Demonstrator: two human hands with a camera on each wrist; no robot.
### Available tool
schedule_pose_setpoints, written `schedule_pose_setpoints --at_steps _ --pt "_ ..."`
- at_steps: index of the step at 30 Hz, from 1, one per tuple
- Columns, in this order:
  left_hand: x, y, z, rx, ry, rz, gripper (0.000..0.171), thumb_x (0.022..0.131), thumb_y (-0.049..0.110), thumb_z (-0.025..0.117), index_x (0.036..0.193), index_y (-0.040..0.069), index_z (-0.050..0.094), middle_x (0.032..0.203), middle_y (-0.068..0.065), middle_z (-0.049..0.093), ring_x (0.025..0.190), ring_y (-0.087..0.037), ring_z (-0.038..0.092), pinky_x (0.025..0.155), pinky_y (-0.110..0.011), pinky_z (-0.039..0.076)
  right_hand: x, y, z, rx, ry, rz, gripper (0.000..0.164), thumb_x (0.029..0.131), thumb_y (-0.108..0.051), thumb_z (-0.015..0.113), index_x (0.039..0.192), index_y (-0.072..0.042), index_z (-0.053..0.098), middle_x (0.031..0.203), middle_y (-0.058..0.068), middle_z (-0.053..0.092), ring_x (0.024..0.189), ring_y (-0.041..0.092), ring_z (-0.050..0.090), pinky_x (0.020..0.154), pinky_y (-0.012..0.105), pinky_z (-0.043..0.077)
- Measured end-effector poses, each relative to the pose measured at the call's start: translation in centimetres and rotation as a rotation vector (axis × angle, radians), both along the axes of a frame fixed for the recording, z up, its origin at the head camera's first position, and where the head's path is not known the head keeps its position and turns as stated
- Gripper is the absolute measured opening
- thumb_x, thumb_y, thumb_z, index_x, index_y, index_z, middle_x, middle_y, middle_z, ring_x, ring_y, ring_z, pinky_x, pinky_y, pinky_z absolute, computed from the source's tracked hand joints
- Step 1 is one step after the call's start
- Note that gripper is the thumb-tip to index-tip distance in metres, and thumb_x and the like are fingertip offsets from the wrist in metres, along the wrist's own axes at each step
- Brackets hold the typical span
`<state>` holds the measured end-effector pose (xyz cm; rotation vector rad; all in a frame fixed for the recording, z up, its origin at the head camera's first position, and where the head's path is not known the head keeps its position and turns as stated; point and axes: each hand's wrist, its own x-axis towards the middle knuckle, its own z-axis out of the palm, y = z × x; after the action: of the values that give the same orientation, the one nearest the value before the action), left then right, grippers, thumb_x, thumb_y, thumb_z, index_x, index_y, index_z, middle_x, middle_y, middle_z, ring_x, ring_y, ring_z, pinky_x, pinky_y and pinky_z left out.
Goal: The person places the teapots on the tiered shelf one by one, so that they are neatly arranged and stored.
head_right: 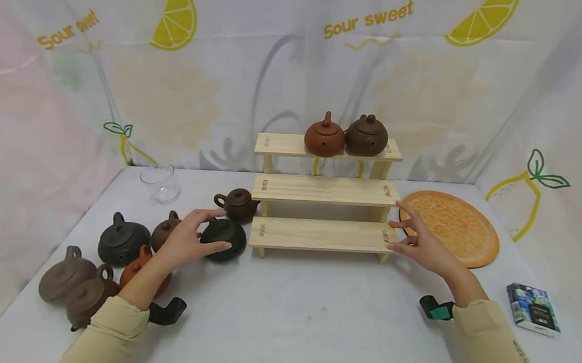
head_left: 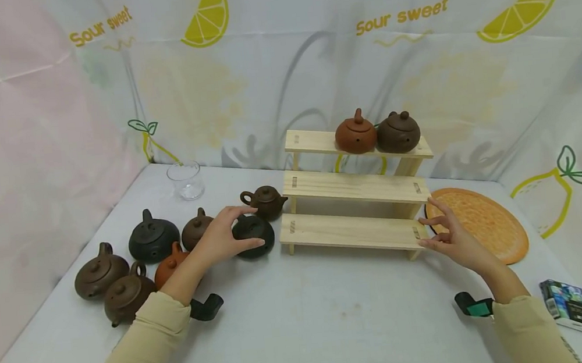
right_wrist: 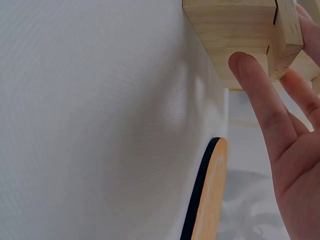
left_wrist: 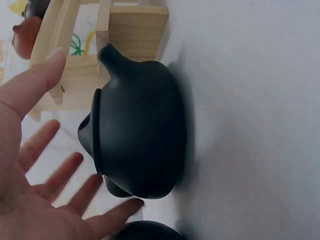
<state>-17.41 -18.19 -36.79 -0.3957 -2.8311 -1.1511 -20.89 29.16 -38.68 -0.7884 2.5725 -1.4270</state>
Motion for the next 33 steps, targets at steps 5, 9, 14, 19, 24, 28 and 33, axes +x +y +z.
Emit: schedule_pose_setpoints --at_steps 5,9,14,19,24,28,33 --pt "0.1 0.1 -0.7 -0.035 -0.090 0.024 0.068 0.072 0.032 0.080 0.130 0.007 0.052 0.131 -0.026 0.037 0.120 -0.040 0.040 0.096 -0.056 0.034 0.0 0.1 -0.1 -0.009 0.001 0.002 0.092 0.084 0.007 0.063 0.148 -0.014 0.001 0.122 0.035 0.039 0.075 0.010 0.060 0.066 0.019 0.050" --pt "0.2 0.5 -1.3 -0.025 -0.089 0.047 0.070 0.071 0.031 0.081 0.129 0.006 0.051 0.132 -0.025 0.036 0.119 -0.041 0.040 0.096 -0.055 0.034 0.0 0.1 -0.2 -0.019 0.004 0.007 0.091 0.084 0.008 0.062 0.148 -0.013 0.001 0.122 0.035 0.038 0.075 0.011 0.060 0.066 0.019 0.050" --pt "0.4 1.0 -1.6 -0.028 -0.065 0.080 0.074 0.068 0.033 0.083 0.129 0.007 0.050 0.131 -0.021 0.041 0.118 -0.038 0.042 0.094 -0.053 0.037 0.0 0.1 -0.1 -0.005 0.000 -0.003 0.091 0.084 0.007 0.063 0.148 -0.013 0.001 0.122 0.034 0.038 0.075 0.011 0.059 0.066 0.019 0.050" --pt "0.4 1.5 -2.0 -0.047 -0.059 0.126 0.078 0.067 0.036 0.083 0.131 0.010 0.048 0.133 -0.019 0.041 0.118 -0.036 0.043 0.092 -0.052 0.039 0.0 0.0 0.0 0.015 -0.012 -0.013 0.092 0.085 0.005 0.063 0.148 -0.014 0.000 0.123 0.034 0.038 0.075 0.012 0.059 0.067 0.019 0.050" --pt "0.6 1.9 -1.8 -0.062 -0.068 0.156 0.079 0.067 0.038 0.082 0.133 0.012 0.047 0.136 -0.017 0.039 0.120 -0.036 0.042 0.093 -0.053 0.039 0.0 0.1 0.0 0.005 -0.010 -0.007 0.091 0.085 0.006 0.062 0.148 -0.015 0.001 0.122 0.035 0.038 0.074 0.011 0.060 0.066 0.019 0.050" --pt "0.6 2.1 -1.8 -0.081 -0.072 0.176 0.079 0.067 0.041 0.082 0.133 0.013 0.047 0.138 -0.016 0.038 0.121 -0.036 0.042 0.092 -0.053 0.039 0.0 0.1 0.0 0.002 -0.014 -0.007 0.090 0.086 0.005 0.062 0.149 -0.017 0.002 0.121 0.033 0.038 0.075 0.011 0.060 0.066 0.019 0.050" --pt "0.5 2.3 -2.0 -0.078 -0.075 0.200 0.077 0.067 0.040 0.082 0.132 0.015 0.049 0.141 -0.017 0.034 0.121 -0.041 0.040 0.091 -0.054 0.039 0.0 0.1 0.0 0.001 -0.020 -0.007 0.090 0.086 0.005 0.062 0.149 -0.017 0.001 0.122 0.034 0.037 0.075 0.011 0.060 0.066 0.020 0.050"
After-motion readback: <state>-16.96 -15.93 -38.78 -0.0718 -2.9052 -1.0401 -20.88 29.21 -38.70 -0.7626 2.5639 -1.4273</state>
